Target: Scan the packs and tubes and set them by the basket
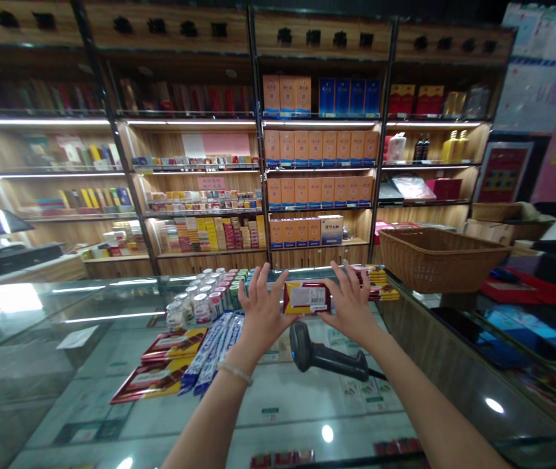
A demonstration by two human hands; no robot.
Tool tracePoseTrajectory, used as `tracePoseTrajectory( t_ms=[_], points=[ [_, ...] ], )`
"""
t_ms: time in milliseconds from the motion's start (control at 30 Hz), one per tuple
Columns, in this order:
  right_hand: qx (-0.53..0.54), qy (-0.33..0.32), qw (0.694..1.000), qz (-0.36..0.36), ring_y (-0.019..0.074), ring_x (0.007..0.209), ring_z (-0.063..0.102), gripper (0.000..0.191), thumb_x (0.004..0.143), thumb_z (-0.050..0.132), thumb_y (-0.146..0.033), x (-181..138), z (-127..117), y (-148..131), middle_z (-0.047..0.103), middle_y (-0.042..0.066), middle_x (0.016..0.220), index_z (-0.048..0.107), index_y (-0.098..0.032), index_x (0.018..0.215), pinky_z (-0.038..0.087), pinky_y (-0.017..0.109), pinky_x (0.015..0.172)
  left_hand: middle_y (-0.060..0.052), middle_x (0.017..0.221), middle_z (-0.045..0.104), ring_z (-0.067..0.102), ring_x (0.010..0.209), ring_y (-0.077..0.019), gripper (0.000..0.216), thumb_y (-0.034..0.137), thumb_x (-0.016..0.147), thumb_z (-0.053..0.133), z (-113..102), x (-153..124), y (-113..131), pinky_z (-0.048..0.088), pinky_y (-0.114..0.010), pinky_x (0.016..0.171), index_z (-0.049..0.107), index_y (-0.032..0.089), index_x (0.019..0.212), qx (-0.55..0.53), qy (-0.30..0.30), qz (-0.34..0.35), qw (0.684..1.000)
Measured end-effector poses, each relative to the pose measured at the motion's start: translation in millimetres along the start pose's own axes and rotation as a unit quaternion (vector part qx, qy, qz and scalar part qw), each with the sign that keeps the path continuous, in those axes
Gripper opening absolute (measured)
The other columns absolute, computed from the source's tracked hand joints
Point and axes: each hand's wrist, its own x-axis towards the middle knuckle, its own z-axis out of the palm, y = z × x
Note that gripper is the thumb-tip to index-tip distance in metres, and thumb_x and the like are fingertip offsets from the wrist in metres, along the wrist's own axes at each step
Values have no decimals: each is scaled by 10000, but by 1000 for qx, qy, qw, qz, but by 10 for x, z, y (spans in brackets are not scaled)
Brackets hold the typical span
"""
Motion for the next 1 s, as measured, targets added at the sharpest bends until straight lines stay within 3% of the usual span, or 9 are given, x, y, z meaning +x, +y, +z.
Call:
tracePoseTrajectory(
  t_ms=[133, 333, 500, 667, 767, 867, 1000],
  points=[
    [-18, 13, 1000, -11, 373, 1587, 206, 531, 836, 762, -434, 9, -19, -19, 410, 200, 1651, 621, -186, 1284, 40, 650, 1268, -198, 1672, 385, 321, 1546, -431, 845, 596, 748, 845, -54, 15, 25, 12, -635, 1266, 574, 305, 1493, 26, 10, 26, 999],
    [-16, 7, 1000, -8, 376, 1580, 229, 484, 858, 720, -395, 2, -21, -59, 400, 197, 1660, 619, -188, 1283, 33, 652, 1267, -193, 1659, 419, 343, 1540, -422, 806, 574, 718, 877, -88, 5, 47, -3, -648, 1267, 622, 288, 1427, 30, 0, 38, 999],
    [-13, -24, 1000, 11, 385, 1591, 197, 552, 860, 731, -428, 15, -20, -69, 354, 189, 1687, 611, -205, 1351, 58, 655, 1261, -163, 1685, 387, 308, 1557, -431, 704, 512, 723, 885, -96, 15, 13, 17, -682, 1260, 661, 312, 1359, 16, -13, 27, 999],
    [-13, -65, 997, 42, 395, 1607, 162, 837, 885, 711, -487, 96, -54, -115, 270, 214, 1719, 382, -198, 1598, 140, 662, 1242, -190, 1697, 350, 291, 1561, -450, 685, 445, 709, 907, -103, 37, -67, 59, -720, 1239, 672, 304, 1336, 20, -16, -12, 1000],
    [5, -77, 994, 74, 393, 1607, 184, 919, 911, 656, -557, 42, -60, -209, 234, 239, 1725, 265, -175, 1649, 211, 659, 1227, -196, 1700, 337, 283, 1563, -456, 668, 425, 709, 912, -101, 41, -114, 80, -730, 1232, 681, 303, 1324, 23, -14, -36, 999],
    [30, -123, 991, 52, 400, 1617, 155, 1000, 866, 657, -676, -146, -65, -321, 218, 238, 1730, 270, -193, 1650, 220, 683, 1223, -195, 1713, 308, 268, 1569, -456, 652, 418, 726, 901, -88, 33, -148, 93, -734, 1230, 679, 295, 1327, 25, -10, -50, 998],
    [46, -245, 967, 47, 421, 1611, 178, 1142, 718, 753, -773, -434, -85, -419, 256, 254, 1713, 350, -202, 1621, 219, 710, 1222, -193, 1708, 320, 273, 1568, -448, 651, 431, 735, 893, -58, 15, -175, 88, -729, 1234, 674, 291, 1332, 30, -6, -60, 998]
  ],
)
